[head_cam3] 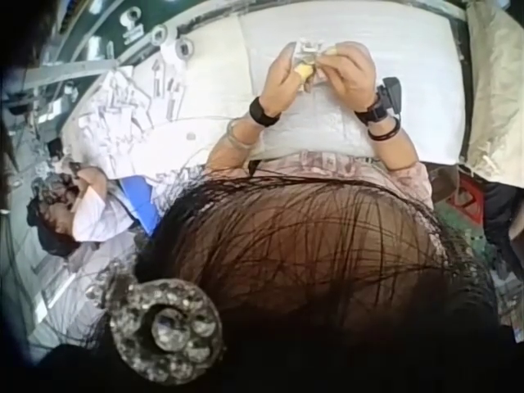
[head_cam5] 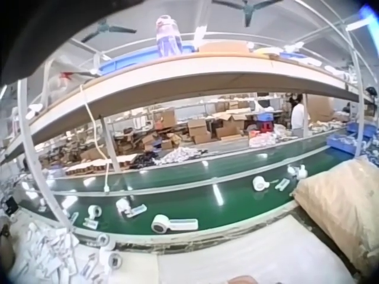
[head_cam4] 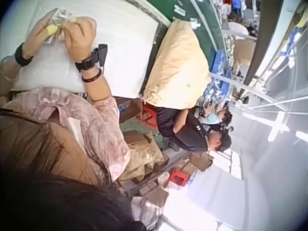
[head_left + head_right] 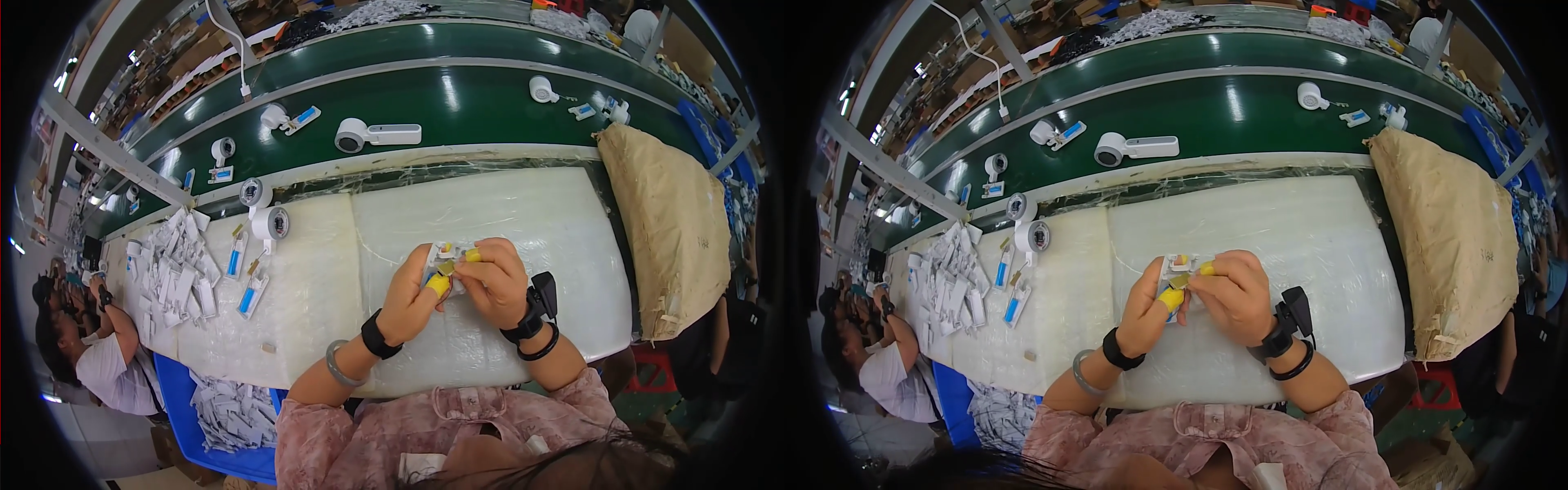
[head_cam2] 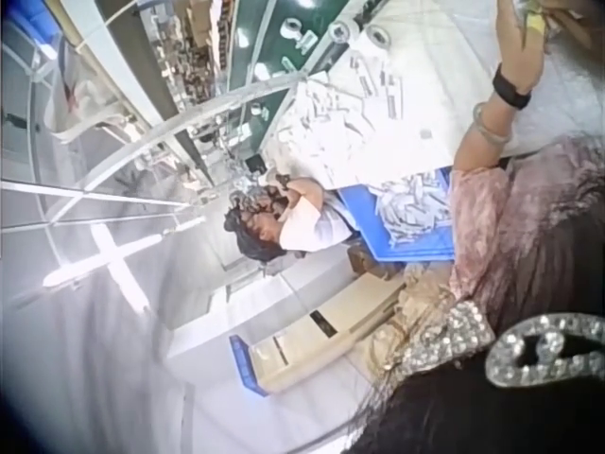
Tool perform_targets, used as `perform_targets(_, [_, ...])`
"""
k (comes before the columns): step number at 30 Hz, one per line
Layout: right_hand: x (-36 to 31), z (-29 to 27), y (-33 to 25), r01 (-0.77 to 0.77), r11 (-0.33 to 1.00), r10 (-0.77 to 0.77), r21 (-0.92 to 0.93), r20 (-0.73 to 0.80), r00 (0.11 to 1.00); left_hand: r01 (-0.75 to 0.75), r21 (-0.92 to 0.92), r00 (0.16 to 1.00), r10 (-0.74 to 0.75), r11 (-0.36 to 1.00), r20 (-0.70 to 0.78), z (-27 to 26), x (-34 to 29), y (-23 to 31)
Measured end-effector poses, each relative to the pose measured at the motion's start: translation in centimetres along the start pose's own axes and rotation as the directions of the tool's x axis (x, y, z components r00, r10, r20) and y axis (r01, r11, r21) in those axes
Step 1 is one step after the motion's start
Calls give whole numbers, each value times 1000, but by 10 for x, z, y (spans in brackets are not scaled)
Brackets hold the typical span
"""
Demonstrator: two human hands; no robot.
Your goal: The person picks up a fan base from the conveyor belt, fits a battery and a circuit board into the housing by hand, and places the assembled unit back onto the belt.
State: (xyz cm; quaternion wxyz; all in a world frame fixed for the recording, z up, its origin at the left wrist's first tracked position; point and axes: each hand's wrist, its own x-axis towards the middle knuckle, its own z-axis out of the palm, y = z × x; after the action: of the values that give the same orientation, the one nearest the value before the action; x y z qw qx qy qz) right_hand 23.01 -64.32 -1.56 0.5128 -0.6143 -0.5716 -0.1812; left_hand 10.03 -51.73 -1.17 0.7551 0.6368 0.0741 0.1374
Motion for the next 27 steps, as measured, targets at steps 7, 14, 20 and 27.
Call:
perform_targets(7, [0, -1, -3, -30, 1000, 30, 4, 18, 999, -19, 117, 1000, 18, 993, 6, 1, 0, 1])
perform_targets(14, [0, -1, -4, -25, 1000, 25, 14, 16, 1000, -48, 45, 999, 48, 998, 1, -2, -1, -1])
perform_targets(20, [4, -1, -5, -5, 1000, 5, 11, -6, 1000, -132, 326, 988, 149, 936, -28, 4, 1, 5])
perform_targets(27, [2, 0, -3, 1, 1000, -1, 6, 0, 1000, -191, 269, 980, 198, 944, 0, 3, 2, -5])
